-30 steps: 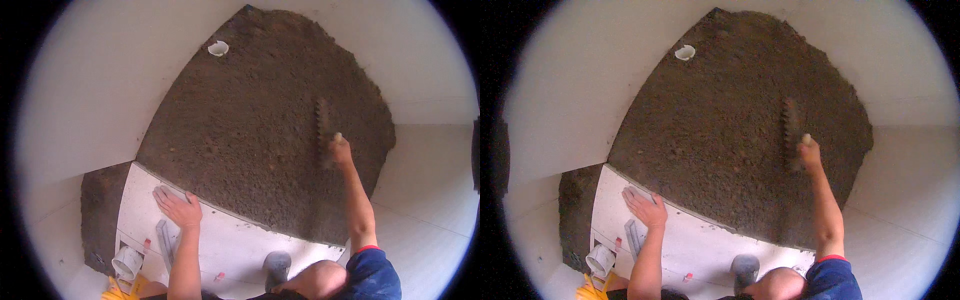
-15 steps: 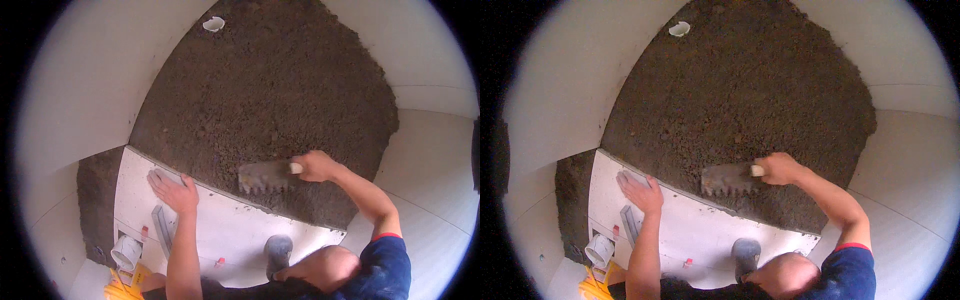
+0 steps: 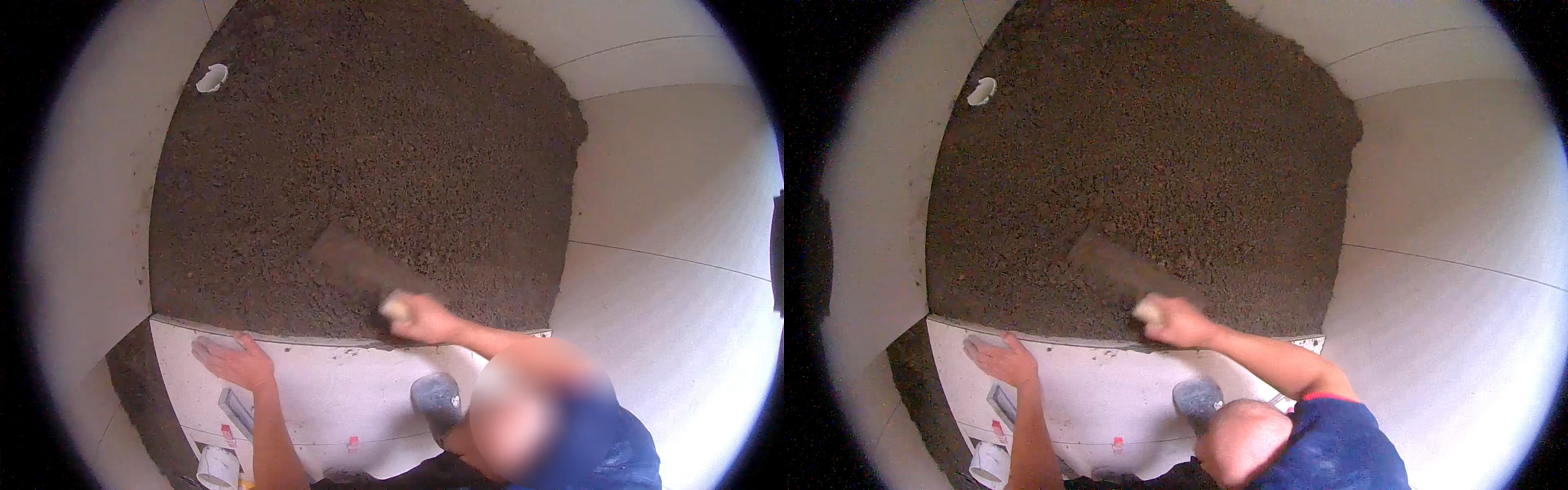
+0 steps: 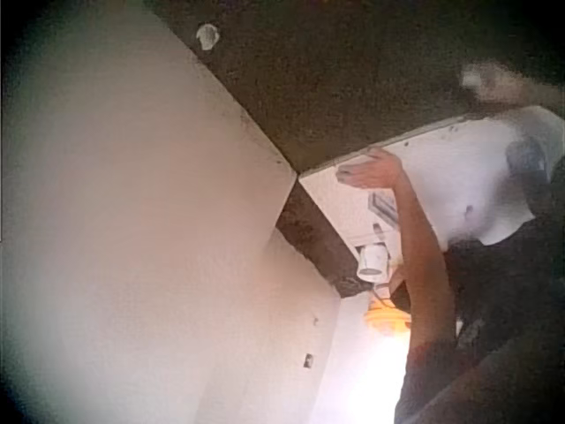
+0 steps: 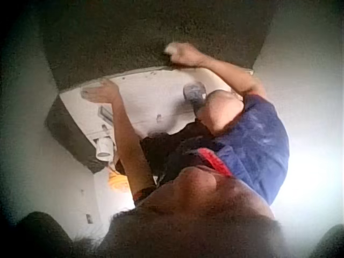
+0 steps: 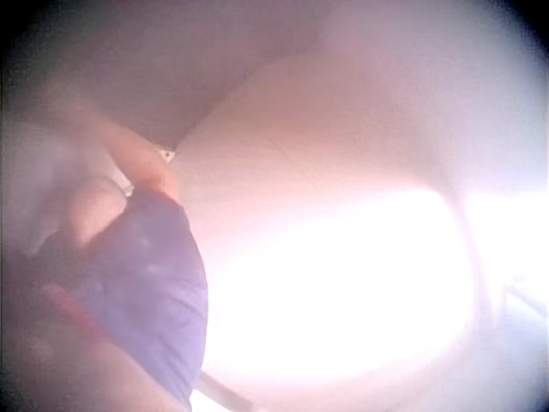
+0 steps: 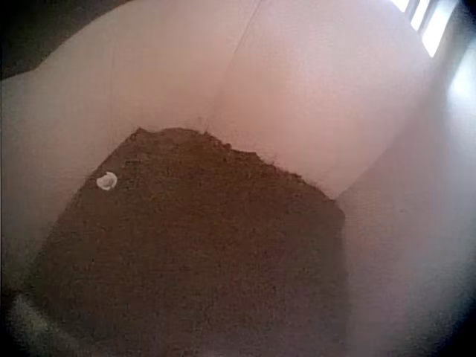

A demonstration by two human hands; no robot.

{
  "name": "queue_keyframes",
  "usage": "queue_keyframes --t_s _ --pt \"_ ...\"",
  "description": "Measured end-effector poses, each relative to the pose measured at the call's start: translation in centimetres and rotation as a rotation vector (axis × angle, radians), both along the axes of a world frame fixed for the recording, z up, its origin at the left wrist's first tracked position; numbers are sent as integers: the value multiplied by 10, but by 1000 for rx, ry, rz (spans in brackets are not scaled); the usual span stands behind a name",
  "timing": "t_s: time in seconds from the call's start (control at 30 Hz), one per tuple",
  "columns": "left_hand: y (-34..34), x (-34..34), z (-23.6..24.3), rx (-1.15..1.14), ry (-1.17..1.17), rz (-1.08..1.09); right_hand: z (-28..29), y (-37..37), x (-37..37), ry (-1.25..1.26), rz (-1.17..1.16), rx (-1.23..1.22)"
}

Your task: The person levels a bed of mortar on the floor using a notched trowel, then picks up and inspects components from cardboard boxes in a renovation room.

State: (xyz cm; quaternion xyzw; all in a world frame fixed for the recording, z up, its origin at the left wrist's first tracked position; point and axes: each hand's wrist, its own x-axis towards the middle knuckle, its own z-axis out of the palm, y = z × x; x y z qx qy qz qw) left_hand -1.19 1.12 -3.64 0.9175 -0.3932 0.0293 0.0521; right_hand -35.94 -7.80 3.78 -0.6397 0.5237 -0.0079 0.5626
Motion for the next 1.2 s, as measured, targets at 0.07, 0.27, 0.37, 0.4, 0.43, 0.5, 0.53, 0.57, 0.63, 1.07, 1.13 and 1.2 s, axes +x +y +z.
queue_keyframes --t_s 0.07,0.27,0.37,0.4,0.43,0.5,0.53,0.57,0.63,1.07,1.13,1.2 --pt "2 2 -2 -30 -15 -31 2 -7 -45 206 -206 67" --pt "-1 2 -9 46 -89 -53 10 3 -97 361 -342 -3" --pt "9 5 -21 -26 -112 -78 8 16 -58 106 -22 61" --pt "7 3 -17 -22 -76 -55 19 2 -45 85 0 213" --pt "2 0 -8 -20 -37 -40 18 0 -56 115 -30 148" --pt "-3 -3 -3 -29 -13 -40 -4 3 -112 58 -151 -18" --pt "-4 -5 -6 -21 -8 -39 -28 11 -153 56 -303 -122" --pt "1 2 -6 2 -28 -14 -8 -3 -165 39 -571 191" --pt "0 0 -6 32 -39 -6 7 -6 -203 141 -890 148" --pt "1 1 -2 43 2 12 -20 -130 -78 -421 -1330 332" --pt "0 -1 -1 44 26 10 -38 -160 -5 -494 -1019 454" --pt "7 2 -2 47 4 11 -22 -172 77 -446 -851 487"
